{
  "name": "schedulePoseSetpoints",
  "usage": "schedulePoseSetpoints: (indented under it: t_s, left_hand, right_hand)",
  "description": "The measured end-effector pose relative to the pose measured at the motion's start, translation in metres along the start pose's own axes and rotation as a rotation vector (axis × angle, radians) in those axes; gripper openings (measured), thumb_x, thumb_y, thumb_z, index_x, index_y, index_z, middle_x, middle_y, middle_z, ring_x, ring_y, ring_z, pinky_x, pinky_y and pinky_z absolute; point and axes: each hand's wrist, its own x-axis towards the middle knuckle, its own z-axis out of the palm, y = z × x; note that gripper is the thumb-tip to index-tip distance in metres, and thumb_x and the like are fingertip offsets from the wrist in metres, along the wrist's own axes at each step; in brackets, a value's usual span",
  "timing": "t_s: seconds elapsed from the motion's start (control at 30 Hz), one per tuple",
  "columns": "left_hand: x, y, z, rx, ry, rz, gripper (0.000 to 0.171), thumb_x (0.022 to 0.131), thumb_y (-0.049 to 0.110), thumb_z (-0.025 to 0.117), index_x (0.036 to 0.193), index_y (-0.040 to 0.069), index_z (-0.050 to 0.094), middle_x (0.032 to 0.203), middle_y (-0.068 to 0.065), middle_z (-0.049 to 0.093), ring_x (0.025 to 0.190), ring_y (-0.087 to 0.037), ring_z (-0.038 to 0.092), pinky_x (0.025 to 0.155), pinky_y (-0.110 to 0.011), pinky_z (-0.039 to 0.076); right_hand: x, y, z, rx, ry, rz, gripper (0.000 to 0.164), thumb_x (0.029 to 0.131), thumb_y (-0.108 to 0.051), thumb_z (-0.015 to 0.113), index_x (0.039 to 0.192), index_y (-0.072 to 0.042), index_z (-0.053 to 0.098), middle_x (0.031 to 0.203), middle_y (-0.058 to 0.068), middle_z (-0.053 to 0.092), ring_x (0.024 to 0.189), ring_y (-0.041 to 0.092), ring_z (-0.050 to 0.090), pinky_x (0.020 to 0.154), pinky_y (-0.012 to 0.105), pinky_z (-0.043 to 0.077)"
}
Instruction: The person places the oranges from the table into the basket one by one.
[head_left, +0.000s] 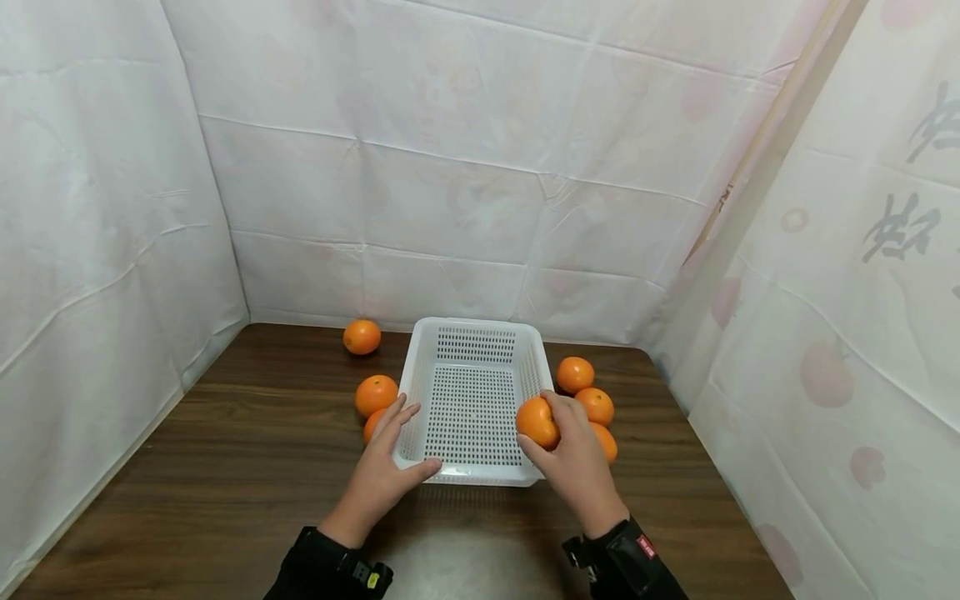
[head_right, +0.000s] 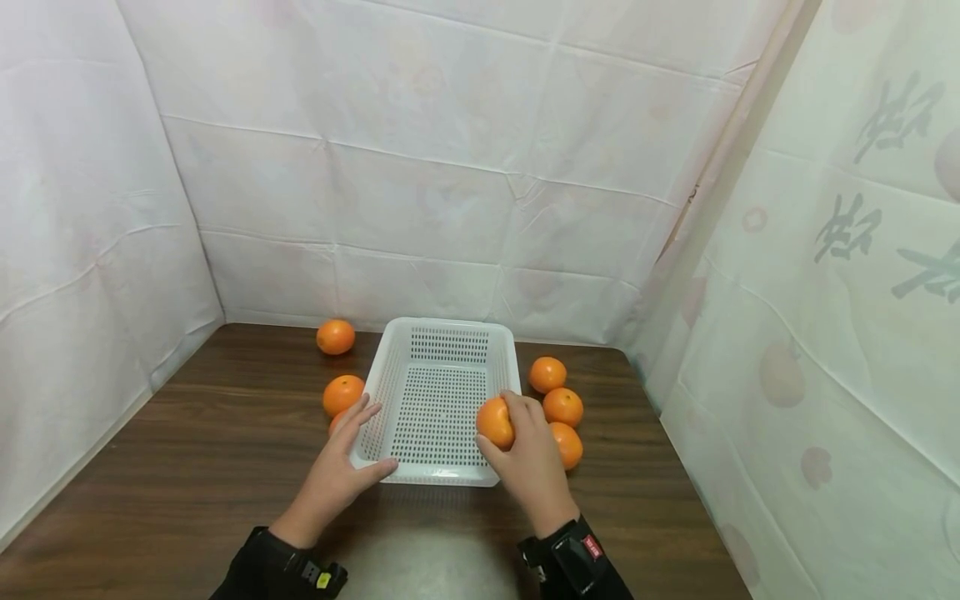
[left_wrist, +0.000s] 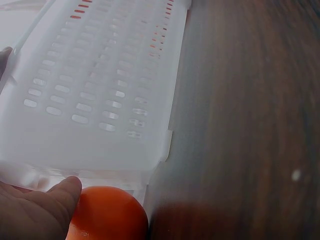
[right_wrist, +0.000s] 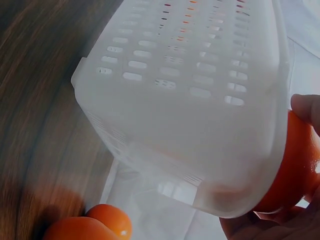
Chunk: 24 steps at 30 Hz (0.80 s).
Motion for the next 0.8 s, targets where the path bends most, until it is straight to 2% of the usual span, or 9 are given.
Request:
schedulePoseSetpoints:
  t_s: [0.27, 0.6, 0.8]
  left_hand:
    - [0.000, 0.001, -0.001, -0.005, 0.001, -0.007, 0.089, 0.084, 0.043, 0.090, 0.159, 0.024, 0.048, 0.179, -0.006, 0.019, 0.163, -0.040, 0.021, 0.123, -0.074, 0.026]
    - [0.000, 0.001, 0.000, 0.004, 0.000, -0.001, 0.088, 0.085, 0.041, 0.090, 0.160, 0.024, 0.047, 0.179, -0.008, 0.019, 0.163, -0.042, 0.021, 0.122, -0.076, 0.027]
    - [0.000, 0.000, -0.001, 0.006, 0.005, -0.002, 0.088, 0.085, 0.043, 0.090, 0.159, 0.023, 0.047, 0.179, -0.007, 0.019, 0.163, -0.041, 0.022, 0.122, -0.075, 0.027]
  right_hand:
    - [0.005, -0.002, 0.009, -0.030, -0.039, -0.013, 0.073, 0.086, -0.039, 0.089, 0.149, -0.019, 0.058, 0.140, 0.007, 0.061, 0.108, 0.022, 0.063, 0.091, 0.044, 0.057]
    - [0.009, -0.004, 0.011, -0.060, -0.028, -0.100, 0.066, 0.083, -0.038, 0.091, 0.140, -0.017, 0.065, 0.134, 0.007, 0.061, 0.110, 0.023, 0.063, 0.093, 0.043, 0.058]
    - [0.017, 0.001, 0.015, -0.121, -0.059, -0.149, 0.069, 0.082, -0.039, 0.093, 0.141, -0.015, 0.066, 0.132, 0.005, 0.064, 0.110, 0.023, 0.063, 0.093, 0.041, 0.057]
